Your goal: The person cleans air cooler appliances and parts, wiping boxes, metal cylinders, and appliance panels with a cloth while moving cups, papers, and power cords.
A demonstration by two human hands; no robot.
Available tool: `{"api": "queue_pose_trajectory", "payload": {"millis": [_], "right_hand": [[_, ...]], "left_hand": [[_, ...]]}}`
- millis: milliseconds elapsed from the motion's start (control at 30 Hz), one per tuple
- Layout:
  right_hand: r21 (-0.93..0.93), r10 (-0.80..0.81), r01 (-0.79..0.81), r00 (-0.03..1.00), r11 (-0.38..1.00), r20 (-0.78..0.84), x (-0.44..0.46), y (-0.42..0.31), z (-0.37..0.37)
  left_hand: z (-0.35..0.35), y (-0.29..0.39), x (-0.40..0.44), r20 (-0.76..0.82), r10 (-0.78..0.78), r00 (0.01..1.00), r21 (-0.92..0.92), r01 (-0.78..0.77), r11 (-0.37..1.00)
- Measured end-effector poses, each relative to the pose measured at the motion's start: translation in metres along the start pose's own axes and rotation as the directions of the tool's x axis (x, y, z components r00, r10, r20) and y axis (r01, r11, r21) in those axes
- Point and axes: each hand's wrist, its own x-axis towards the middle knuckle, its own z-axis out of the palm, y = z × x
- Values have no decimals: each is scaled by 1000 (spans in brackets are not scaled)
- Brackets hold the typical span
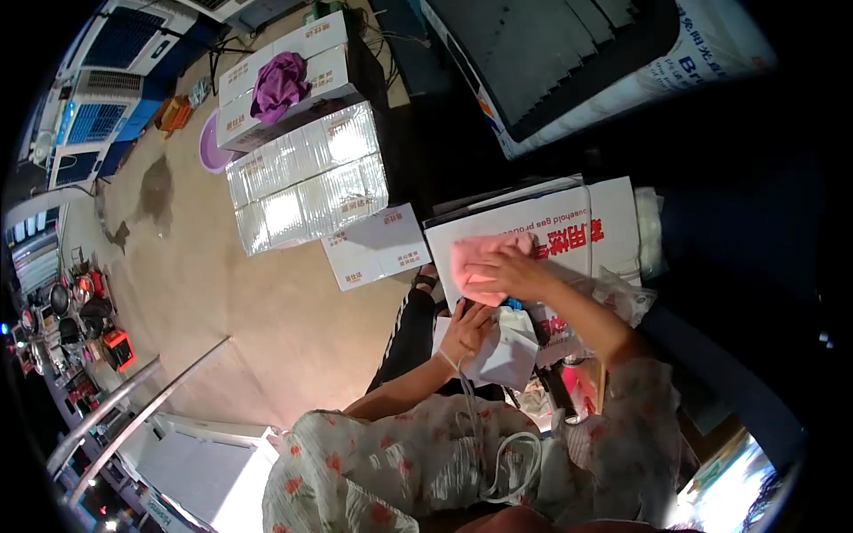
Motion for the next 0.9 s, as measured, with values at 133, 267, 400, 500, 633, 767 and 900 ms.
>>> {"api": "queue_pose_trajectory", "payload": {"millis": [133, 267, 400, 500, 633, 767, 900], "right_hand": [[103, 449, -438, 882, 893, -143, 68, 1, 2], [361, 650, -554, 718, 750, -248, 100, 36, -32], [189, 328, -277, 877, 942, -351, 64, -1, -49], [169, 430, -423, 903, 890, -9, 49, -43, 2], [230, 396, -342, 882, 911, -256, 69, -15, -2], [433, 803, -681, 437, 590, -406, 50, 55, -15], [545, 863, -705, 196, 454, -467, 9, 35, -52]], "left_hand": [[-2, -1, 3, 27, 20, 999, 85, -22, 996], [-8, 5, 1, 75, 34, 997, 131, -43, 990], [-6, 7, 2, 41, 10, 999, 54, -12, 998], [14, -8, -3, 49, -69, 996, -170, 76, 982], [-8, 4, 5, -30, 33, 999, 54, -32, 998], [-7, 2, 4, 53, 43, 998, 79, -47, 996], [-15, 8, 7, 64, 34, 997, 131, -43, 990]]}}
